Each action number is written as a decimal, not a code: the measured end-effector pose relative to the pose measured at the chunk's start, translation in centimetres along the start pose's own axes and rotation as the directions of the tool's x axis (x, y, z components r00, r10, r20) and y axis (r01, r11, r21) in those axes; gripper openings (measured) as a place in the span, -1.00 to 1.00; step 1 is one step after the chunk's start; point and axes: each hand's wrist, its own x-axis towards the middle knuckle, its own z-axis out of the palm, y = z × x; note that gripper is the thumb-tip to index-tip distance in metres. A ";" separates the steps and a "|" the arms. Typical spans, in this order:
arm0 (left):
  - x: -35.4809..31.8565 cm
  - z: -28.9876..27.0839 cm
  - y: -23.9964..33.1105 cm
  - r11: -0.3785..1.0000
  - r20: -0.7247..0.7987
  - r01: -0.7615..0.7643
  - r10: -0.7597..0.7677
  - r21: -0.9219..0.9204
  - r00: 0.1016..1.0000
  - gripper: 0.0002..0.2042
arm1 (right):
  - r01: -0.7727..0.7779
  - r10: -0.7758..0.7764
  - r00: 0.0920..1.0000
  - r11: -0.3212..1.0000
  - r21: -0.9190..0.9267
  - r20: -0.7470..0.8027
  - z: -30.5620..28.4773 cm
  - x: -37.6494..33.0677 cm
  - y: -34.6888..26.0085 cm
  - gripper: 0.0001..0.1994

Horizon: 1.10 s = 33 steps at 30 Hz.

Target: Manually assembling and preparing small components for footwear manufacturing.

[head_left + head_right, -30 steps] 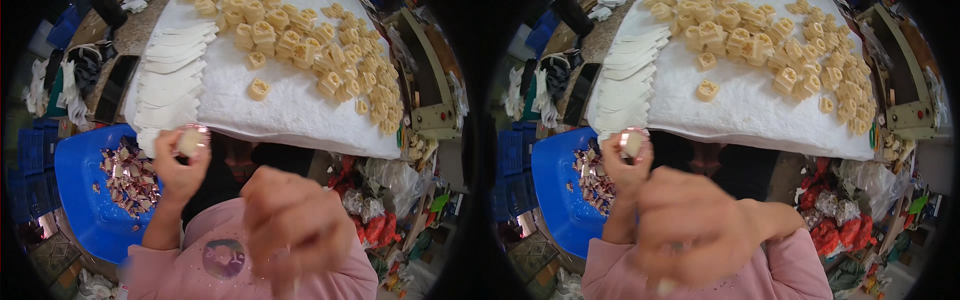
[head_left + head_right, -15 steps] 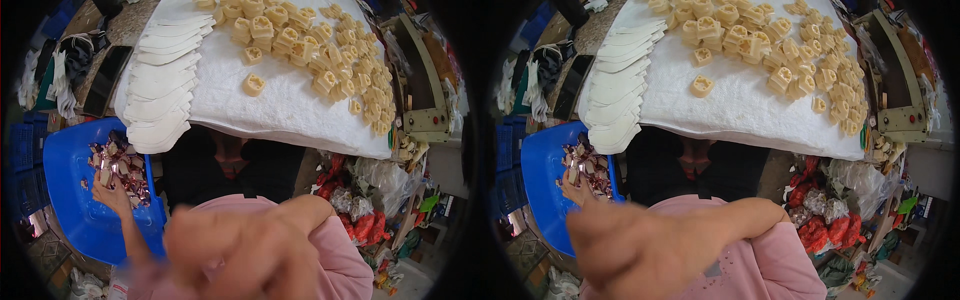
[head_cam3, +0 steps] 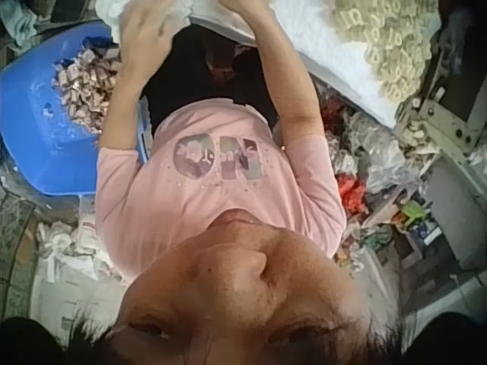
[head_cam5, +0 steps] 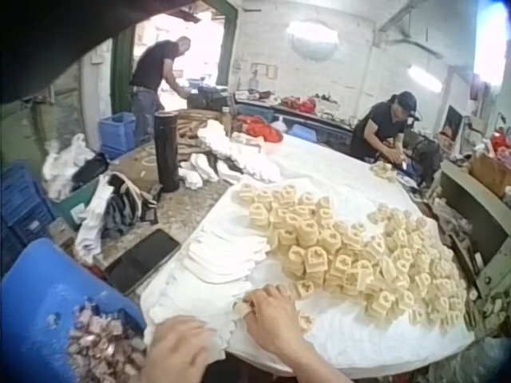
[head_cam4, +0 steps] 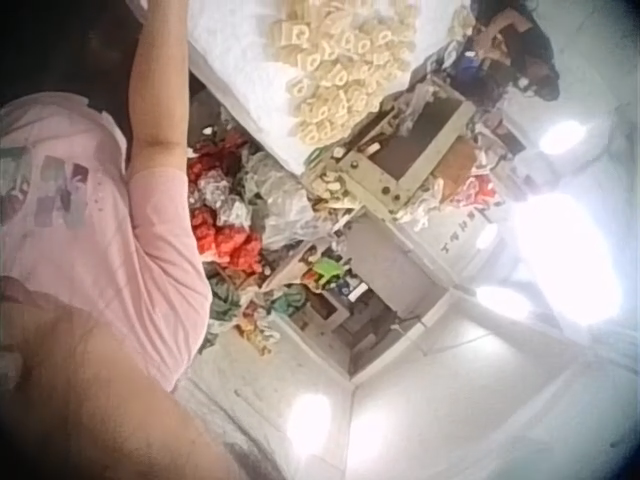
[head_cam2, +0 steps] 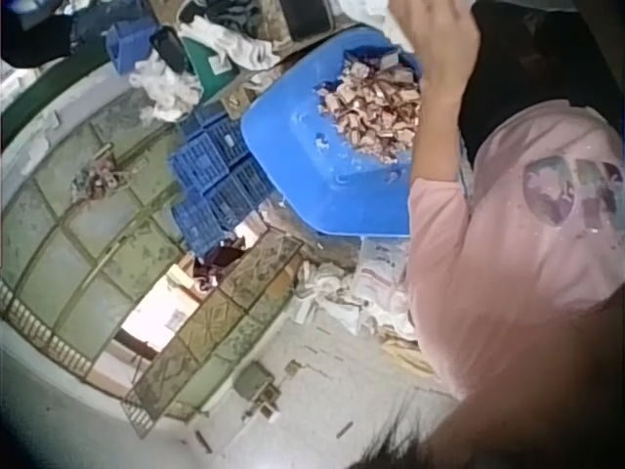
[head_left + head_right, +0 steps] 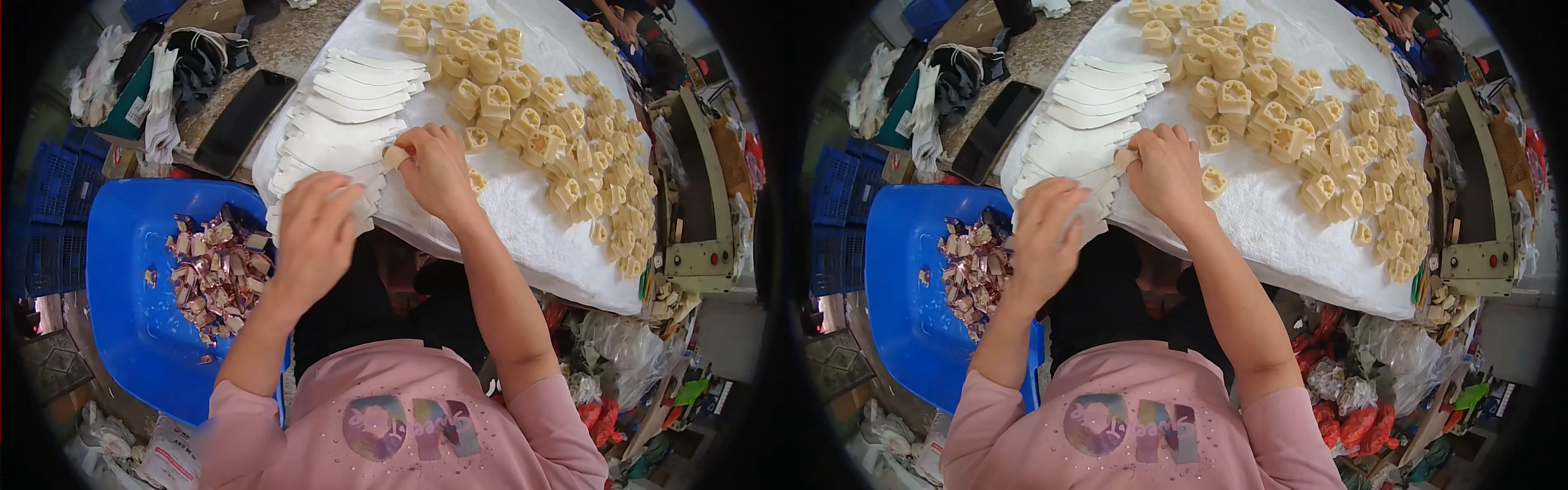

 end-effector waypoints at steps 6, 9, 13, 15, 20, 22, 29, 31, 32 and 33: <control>0.3 2.2 0.3 0.999 0.127 -0.027 0.031 -0.036 0.991 -0.66 | 0.118 -0.118 0.972 0.993 -0.012 -0.203 0.3 -0.3 -0.9 -0.84; -0.1 2.3 0.2 0.999 0.102 -0.037 0.039 -0.023 0.994 -0.67 | 0.099 -0.104 0.990 0.994 -0.056 -0.098 0.7 -0.1 -1.0 -0.83; -0.2 2.4 0.3 0.999 0.103 -0.039 0.041 -0.017 0.994 -0.69 | 0.073 -0.075 0.995 0.997 -0.039 -0.059 0.9 0.2 -1.0 -0.81; -0.3 2.4 0.2 0.999 0.106 -0.033 0.036 -0.024 0.994 -0.69 | 0.092 -0.097 0.992 0.994 -0.066 -0.077 1.0 0.2 -1.2 -0.80; -0.5 2.3 0.0 0.999 0.102 -0.041 0.044 -0.031 0.994 -0.70 | 0.126 -0.145 0.981 0.981 -0.146 -0.129 1.1 -0.4 -1.6 -0.88; -0.6 2.3 0.1 0.999 0.101 -0.042 0.045 -0.030 0.994 -0.70 | 0.132 -0.152 0.979 0.981 -0.143 -0.138 1.4 -0.5 -1.1 -0.88; -0.8 2.5 -0.2 0.997 0.099 -0.077 0.078 -0.015 0.992 -0.73 | 0.035 -0.034 0.995 0.999 0.006 -0.090 1.4 -0.2 -1.3 -0.82; -0.8 2.4 -0.2 0.997 0.105 -0.075 0.076 -0.015 0.992 -0.71 | 0.021 -0.020 0.998 1.000 0.022 -0.052 1.3 -0.1 -1.5 -0.82; -0.8 2.3 -0.3 0.997 0.111 -0.072 0.073 -0.017 0.991 -0.70 | 0.078 -0.079 0.994 0.997 -0.017 -0.075 1.2 -0.2 -1.6 -0.83; -0.8 2.3 -0.3 0.997 0.110 -0.069 0.070 -0.014 0.991 -0.70 | 0.137 -0.141 0.986 0.989 -0.056 -0.093 1.1 -0.3 -1.9 -0.83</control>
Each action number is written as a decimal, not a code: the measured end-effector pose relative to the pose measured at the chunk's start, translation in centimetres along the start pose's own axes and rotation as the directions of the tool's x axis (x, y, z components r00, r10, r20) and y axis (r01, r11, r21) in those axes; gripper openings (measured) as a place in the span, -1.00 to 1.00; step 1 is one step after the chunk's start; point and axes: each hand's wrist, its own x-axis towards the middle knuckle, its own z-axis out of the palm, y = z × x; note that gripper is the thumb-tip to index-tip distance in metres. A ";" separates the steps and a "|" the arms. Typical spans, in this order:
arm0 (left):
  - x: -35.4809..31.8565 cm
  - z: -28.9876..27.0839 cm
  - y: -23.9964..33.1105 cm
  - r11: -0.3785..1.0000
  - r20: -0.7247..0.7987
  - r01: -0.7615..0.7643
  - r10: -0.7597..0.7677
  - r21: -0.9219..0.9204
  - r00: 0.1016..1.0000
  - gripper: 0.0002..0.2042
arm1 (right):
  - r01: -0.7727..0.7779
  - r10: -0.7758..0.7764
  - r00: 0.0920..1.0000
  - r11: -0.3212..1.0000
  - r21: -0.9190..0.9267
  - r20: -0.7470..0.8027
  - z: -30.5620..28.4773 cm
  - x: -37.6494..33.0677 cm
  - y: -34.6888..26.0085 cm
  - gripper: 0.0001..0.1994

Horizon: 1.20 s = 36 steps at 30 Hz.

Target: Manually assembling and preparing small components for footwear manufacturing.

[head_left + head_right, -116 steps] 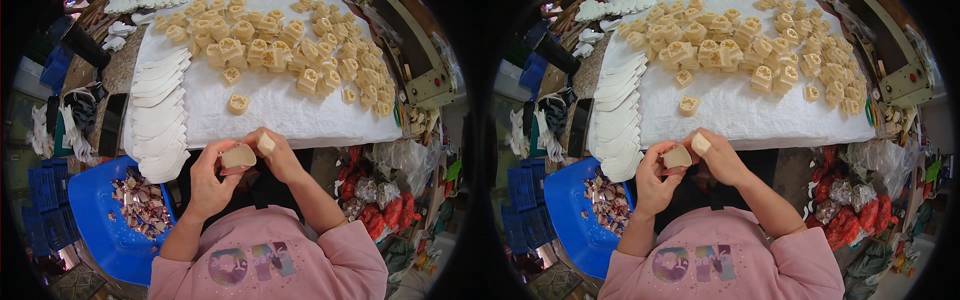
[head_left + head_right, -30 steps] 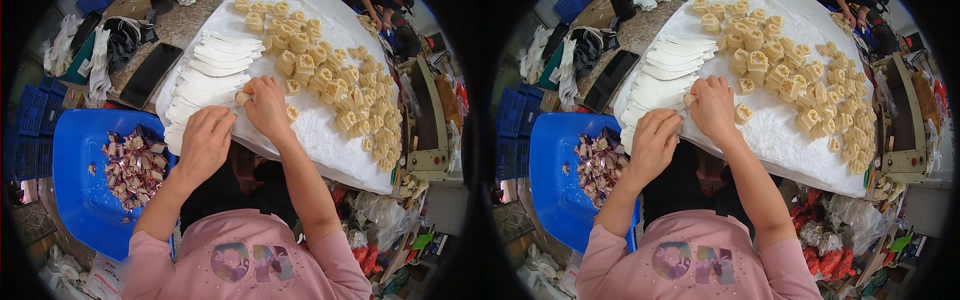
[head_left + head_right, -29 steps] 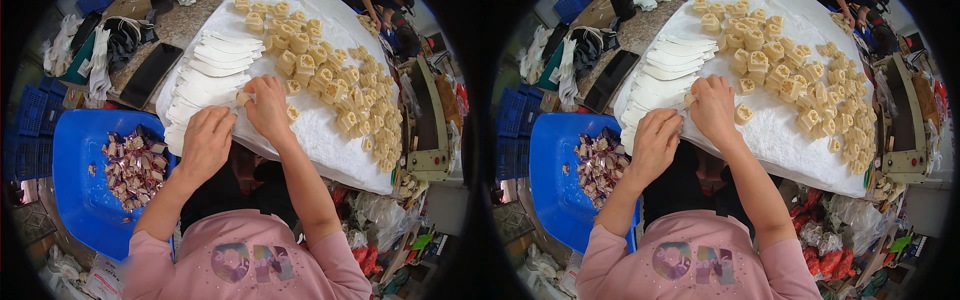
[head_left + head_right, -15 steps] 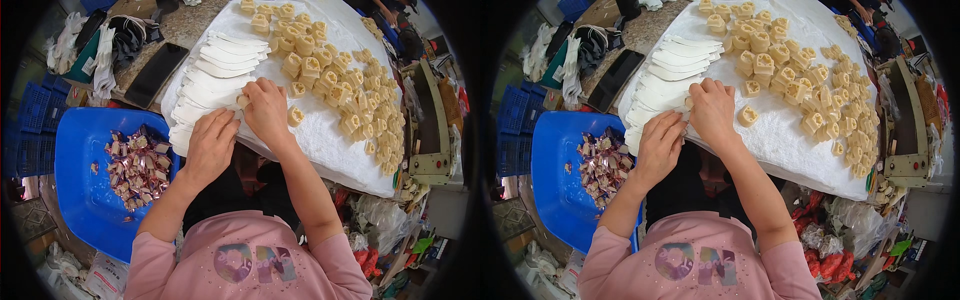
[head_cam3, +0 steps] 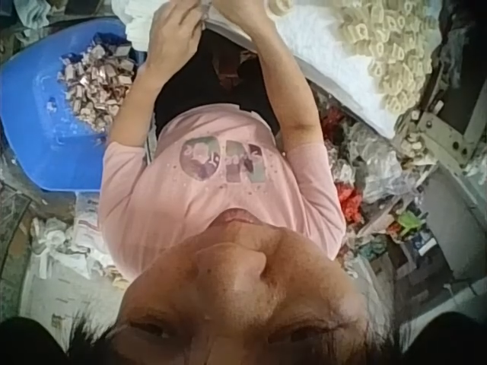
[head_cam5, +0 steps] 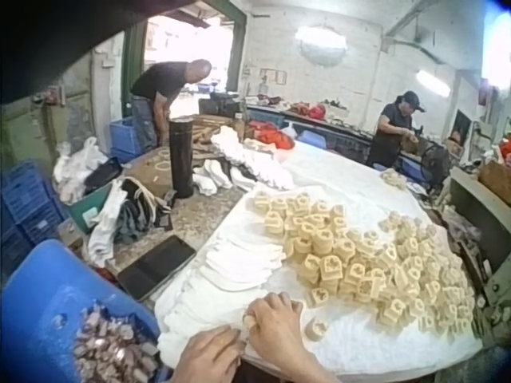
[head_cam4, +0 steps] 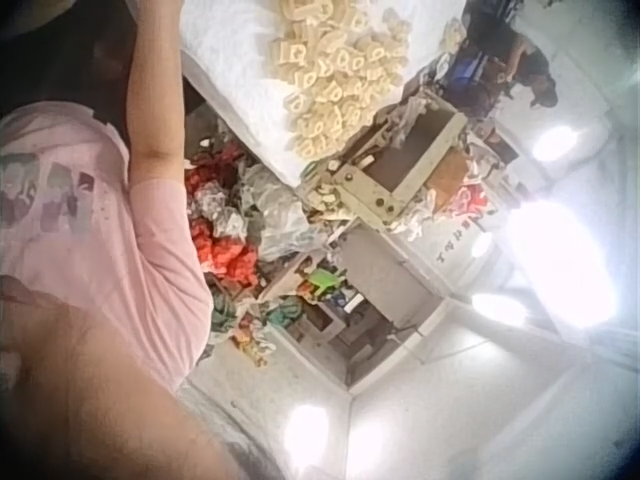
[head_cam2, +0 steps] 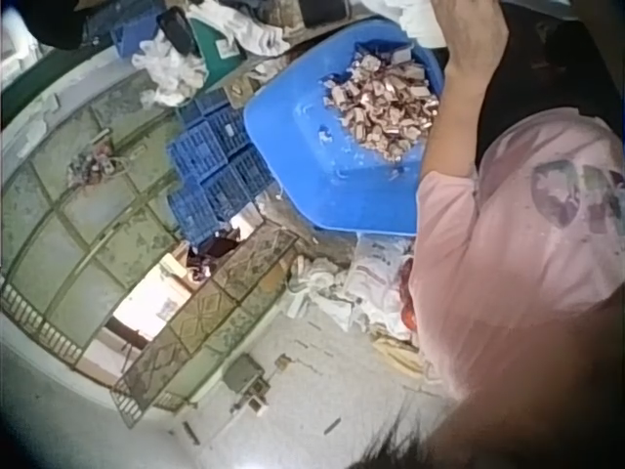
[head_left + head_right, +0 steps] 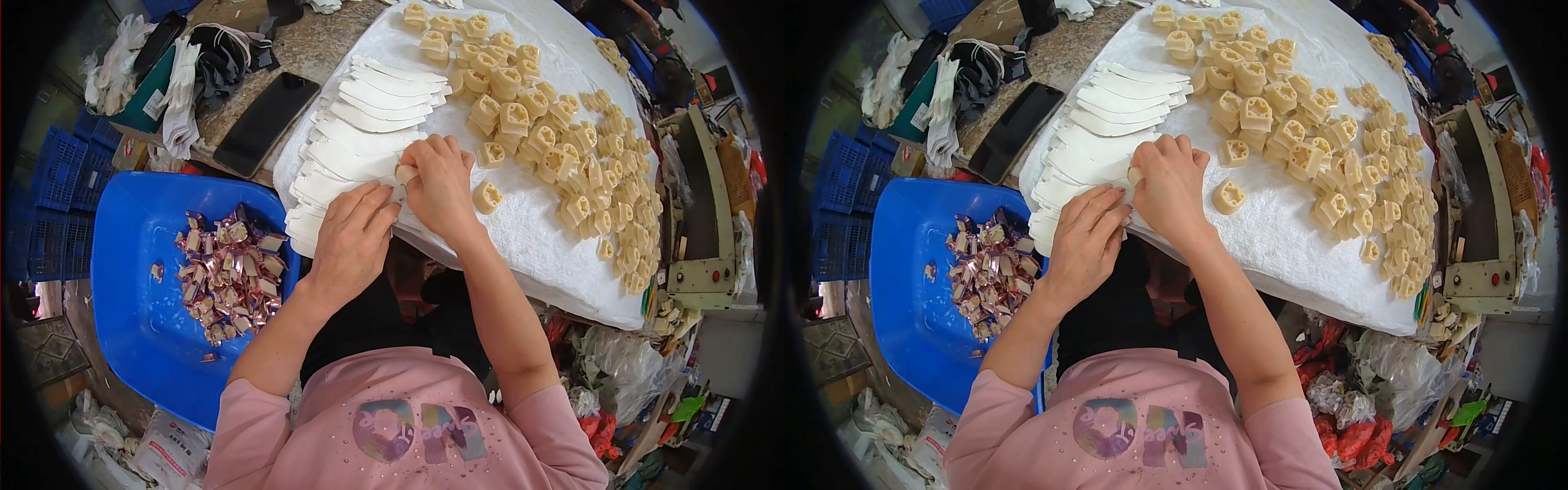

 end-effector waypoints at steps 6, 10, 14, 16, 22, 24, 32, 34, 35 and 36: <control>0.1 -0.2 -0.2 0.999 0.013 0.017 -0.016 -0.039 1.000 -0.69 | 0.012 -0.020 0.999 0.976 0.217 0.034 -0.9 0.3 -2.1 -0.83; 0.0 -0.2 -0.5 0.999 0.009 0.001 0.000 -0.046 1.000 -0.68 | -0.209 0.147 0.977 0.804 0.557 0.154 -1.9 0.8 -3.5 -0.85; 0.0 -0.3 -1.2 0.994 0.025 -0.021 0.024 -0.104 0.999 -0.63 | -0.071 0.176 0.984 0.438 0.896 -0.008 -5.5 1.1 -4.8 -0.84; 0.4 -1.2 -0.4 0.986 0.045 0.030 -0.023 -0.163 0.999 -0.65 | 0.006 0.281 0.958 0.182 0.983 -0.058 -7.7 1.0 -5.2 -0.80; 0.9 -1.6 2.1 0.672 0.017 0.155 -0.207 -0.724 0.978 -0.56 | -0.254 0.242 0.952 0.273 0.928 0.189 -7.6 -4.3 -1.8 -0.87; 1.1 -1.2 2.8 0.205 0.375 0.488 -0.418 -0.848 0.828 -0.60 | -0.295 0.201 0.951 0.348 0.890 0.237 -7.5 -5.6 -0.9 -0.87; 0.7 1.7 5.3 -0.197 0.439 0.396 -0.501 -0.897 0.746 -0.66 | -0.293 0.194 0.932 0.901 -0.320 -0.307 -6.1 -5.2 4.9 -0.72; 0.6 2.2 5.7 -0.194 0.457 0.418 -0.487 -0.888 0.744 -0.66 | -0.268 0.184 0.948 0.903 -0.337 -0.260 -4.7 -5.6 5.2 -0.64; 0.7 2.4 5.8 -0.190 0.464 0.429 -0.486 -0.883 0.740 -0.66 | -0.302 0.246 0.938 0.926 -0.227 -0.245 -4.4 -5.9 5.2 -0.64; 0.8 2.4 6.0 -0.190 0.471 0.436 -0.480 -0.880 0.740 -0.66 | -0.332 0.302 0.928 0.937 -0.113 -0.220 -4.3 -6.2 5.2 -0.65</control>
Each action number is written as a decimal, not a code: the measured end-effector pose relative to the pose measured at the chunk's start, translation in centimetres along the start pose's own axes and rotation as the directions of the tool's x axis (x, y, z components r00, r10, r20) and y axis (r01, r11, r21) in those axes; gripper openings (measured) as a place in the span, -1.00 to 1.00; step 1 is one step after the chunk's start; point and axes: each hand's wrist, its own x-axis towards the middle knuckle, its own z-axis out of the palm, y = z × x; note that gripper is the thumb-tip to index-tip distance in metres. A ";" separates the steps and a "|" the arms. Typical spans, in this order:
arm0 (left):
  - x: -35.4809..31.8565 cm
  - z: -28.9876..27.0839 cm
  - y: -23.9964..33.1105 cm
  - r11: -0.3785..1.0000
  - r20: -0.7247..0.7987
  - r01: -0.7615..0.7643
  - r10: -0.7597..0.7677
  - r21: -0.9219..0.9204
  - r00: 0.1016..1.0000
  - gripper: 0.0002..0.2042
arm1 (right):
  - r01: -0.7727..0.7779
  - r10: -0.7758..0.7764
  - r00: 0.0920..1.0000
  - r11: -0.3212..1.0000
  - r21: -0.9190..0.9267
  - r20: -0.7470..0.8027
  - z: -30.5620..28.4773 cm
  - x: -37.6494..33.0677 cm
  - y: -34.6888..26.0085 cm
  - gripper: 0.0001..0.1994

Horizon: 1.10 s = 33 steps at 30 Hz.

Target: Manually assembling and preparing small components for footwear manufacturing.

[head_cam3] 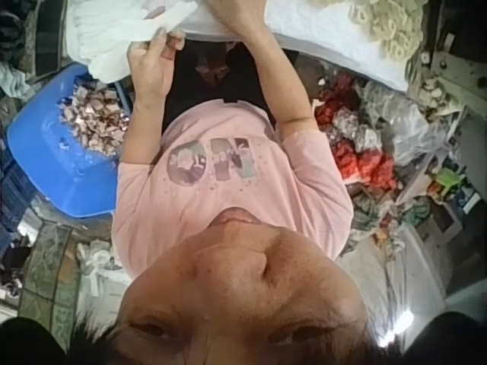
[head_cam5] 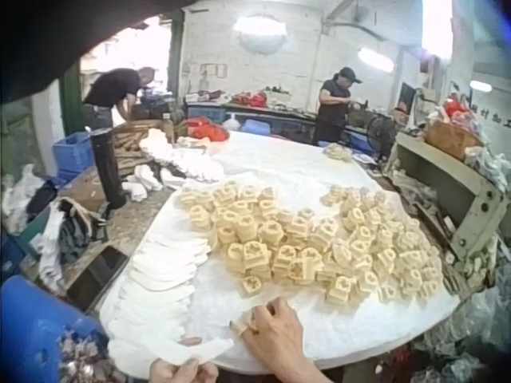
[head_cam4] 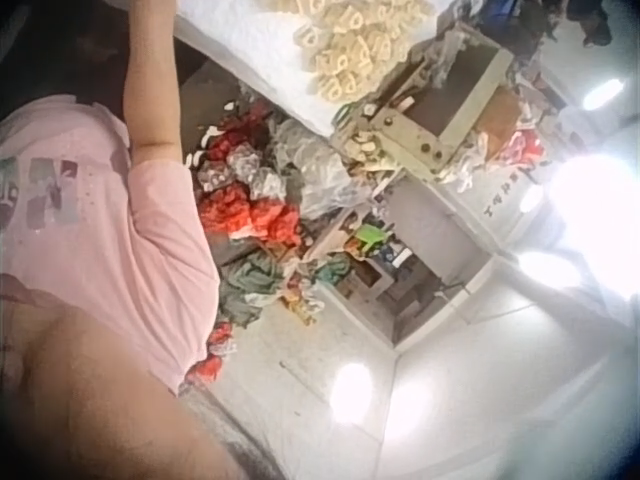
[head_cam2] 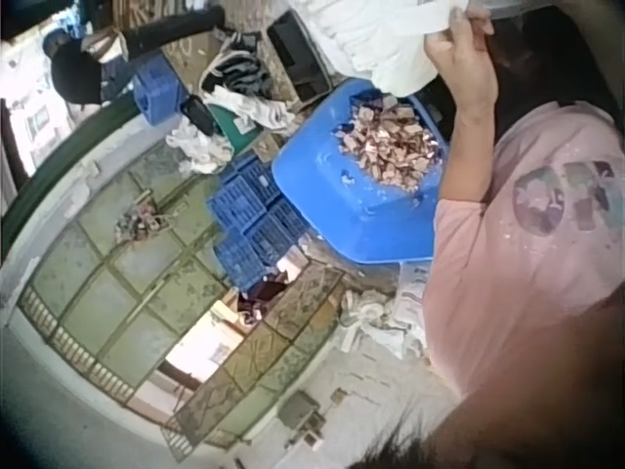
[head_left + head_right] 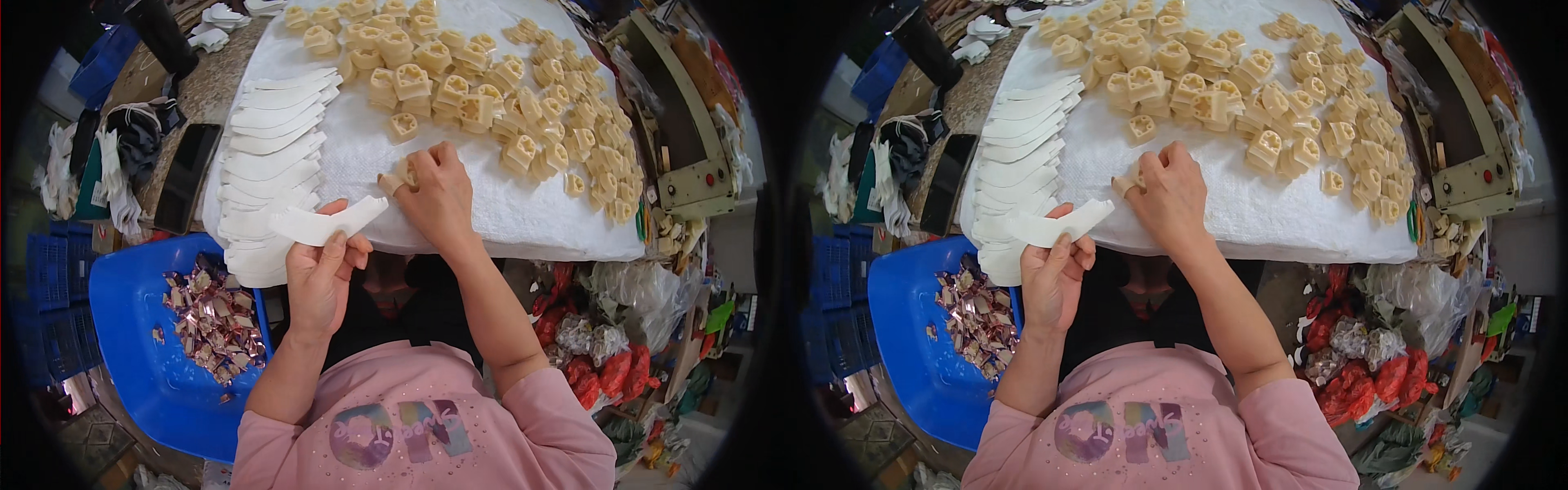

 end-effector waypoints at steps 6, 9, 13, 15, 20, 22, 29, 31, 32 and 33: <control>0.0 0.4 0.7 0.997 -0.032 0.009 -0.011 -0.071 0.999 -0.64 | -0.168 0.191 0.982 0.869 0.465 -0.002 -2.1 -2.7 3.4 -0.73; -0.2 0.3 0.5 0.999 -0.005 0.012 -0.012 0.050 1.000 -0.61 | 0.060 -0.017 0.977 0.979 0.196 -0.213 -2.5 -3.5 3.7 -0.71; -0.4 0.1 0.1 0.996 0.008 0.012 -0.012 0.090 1.000 -0.61 | 0.027 0.001 0.987 0.985 0.169 -0.160 -2.9 -4.4 3.7 -0.69; -0.6 0.4 0.1 0.996 0.015 0.007 -0.008 0.089 1.000 -0.61 | -0.055 0.075 0.995 0.961 0.272 -0.067 -3.3 -5.1 3.6 -0.69; -1.1 0.7 -0.3 0.993 0.017 -0.029 0.027 0.115 0.999 -0.62 | 0.006 0.042 0.999 0.548 0.836 -0.035 -6.9 -5.5 -1.4 -0.67; -1.4 2.1 -0.2 0.997 0.031 -0.043 0.041 0.070 0.999 -0.63 | 0.240 -0.149 0.971 0.565 0.789 -0.188 -6.6 -5.7 -2.3 -0.66; -2.5 3.8 0.7 0.998 0.161 -0.054 0.056 -0.016 0.985 -0.62 | 0.529 -0.271 0.839 0.613 0.587 -0.473 -4.7 -5.4 -3.5 -0.58; -2.6 3.9 0.8 0.999 0.171 -0.039 0.041 -0.019 0.984 -0.62 | 0.548 -0.282 0.827 0.602 0.581 -0.487 -4.6 -5.4 -3.4 -0.58; -2.7 3.9 0.8 0.999 0.175 -0.043 0.044 -0.013 0.984 -0.62 | 0.541 -0.291 0.833 0.604 0.585 -0.470 -4.5 -5.5 -3.2 -0.57; -2.8 3.9 0.9 0.999 0.177 -0.048 0.049 -0.007 0.983 -0.62 | 0.534 -0.300 0.840 0.605 0.590 -0.453 -4.4 -5.6 -3.2 -0.56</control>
